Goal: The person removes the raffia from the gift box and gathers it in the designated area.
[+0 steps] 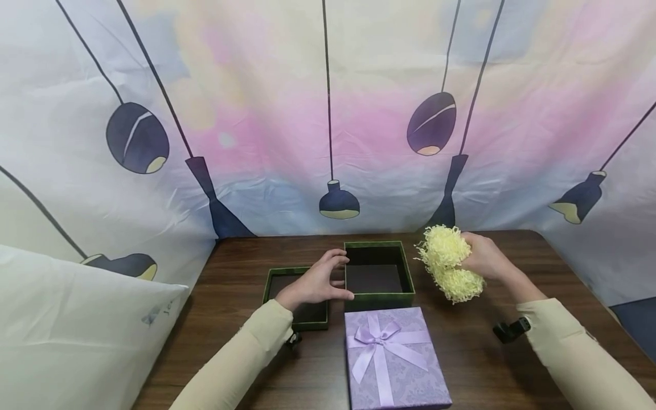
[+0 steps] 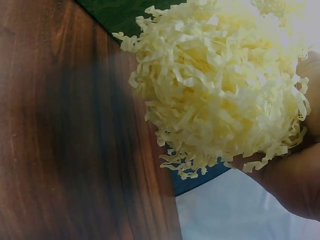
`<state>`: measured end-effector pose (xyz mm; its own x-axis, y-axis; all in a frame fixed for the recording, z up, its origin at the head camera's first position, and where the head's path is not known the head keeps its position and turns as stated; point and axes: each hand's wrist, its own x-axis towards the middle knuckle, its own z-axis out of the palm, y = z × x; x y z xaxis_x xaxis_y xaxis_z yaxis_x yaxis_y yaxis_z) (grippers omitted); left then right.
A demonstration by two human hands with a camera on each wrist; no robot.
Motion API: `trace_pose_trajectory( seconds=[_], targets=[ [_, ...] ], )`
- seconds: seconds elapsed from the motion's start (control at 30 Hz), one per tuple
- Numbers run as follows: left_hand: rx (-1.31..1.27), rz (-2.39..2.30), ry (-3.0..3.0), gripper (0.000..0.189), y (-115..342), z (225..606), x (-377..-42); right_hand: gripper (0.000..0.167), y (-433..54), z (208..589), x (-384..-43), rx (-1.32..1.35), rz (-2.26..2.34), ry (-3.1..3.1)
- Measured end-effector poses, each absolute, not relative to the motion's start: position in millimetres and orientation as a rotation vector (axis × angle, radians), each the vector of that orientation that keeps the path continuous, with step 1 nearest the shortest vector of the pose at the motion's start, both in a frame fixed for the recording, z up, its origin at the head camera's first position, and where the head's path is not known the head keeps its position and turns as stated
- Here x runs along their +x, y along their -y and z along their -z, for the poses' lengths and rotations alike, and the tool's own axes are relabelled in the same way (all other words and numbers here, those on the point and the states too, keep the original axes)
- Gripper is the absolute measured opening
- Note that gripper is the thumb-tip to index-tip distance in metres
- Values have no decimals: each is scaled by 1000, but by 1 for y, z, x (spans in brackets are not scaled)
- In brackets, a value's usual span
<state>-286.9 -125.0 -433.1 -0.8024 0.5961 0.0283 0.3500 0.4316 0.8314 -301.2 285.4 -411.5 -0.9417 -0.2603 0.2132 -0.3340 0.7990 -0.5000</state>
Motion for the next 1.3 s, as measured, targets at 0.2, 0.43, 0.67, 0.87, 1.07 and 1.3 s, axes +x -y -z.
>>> trace_pose_trajectory(
  seconds=[0.2, 0.43, 0.67, 0.87, 1.07, 1.3],
  targets=[
    [798, -1300, -2427, 83, 125, 435, -286, 40, -290, 417, -299, 466, -840, 2872],
    [788, -1315, -2415, 83, 125, 437, -285, 42, -291, 424, -297, 460, -827, 2871],
    [791, -1308, -2421, 83, 124, 436, -286, 45, -293, 427, -297, 466, -811, 2866],
    [785, -1308, -2422, 83, 124, 435, -287, 49, -294, 428, -298, 481, -791, 2853],
    [797, -1296, -2431, 83, 125, 436, -286, 61, -291, 432, -297, 485, -775, 2875],
    [805, -1303, -2428, 82, 126, 437, -287, 73, -287, 437, -298, 448, -742, 2932]
  ],
)
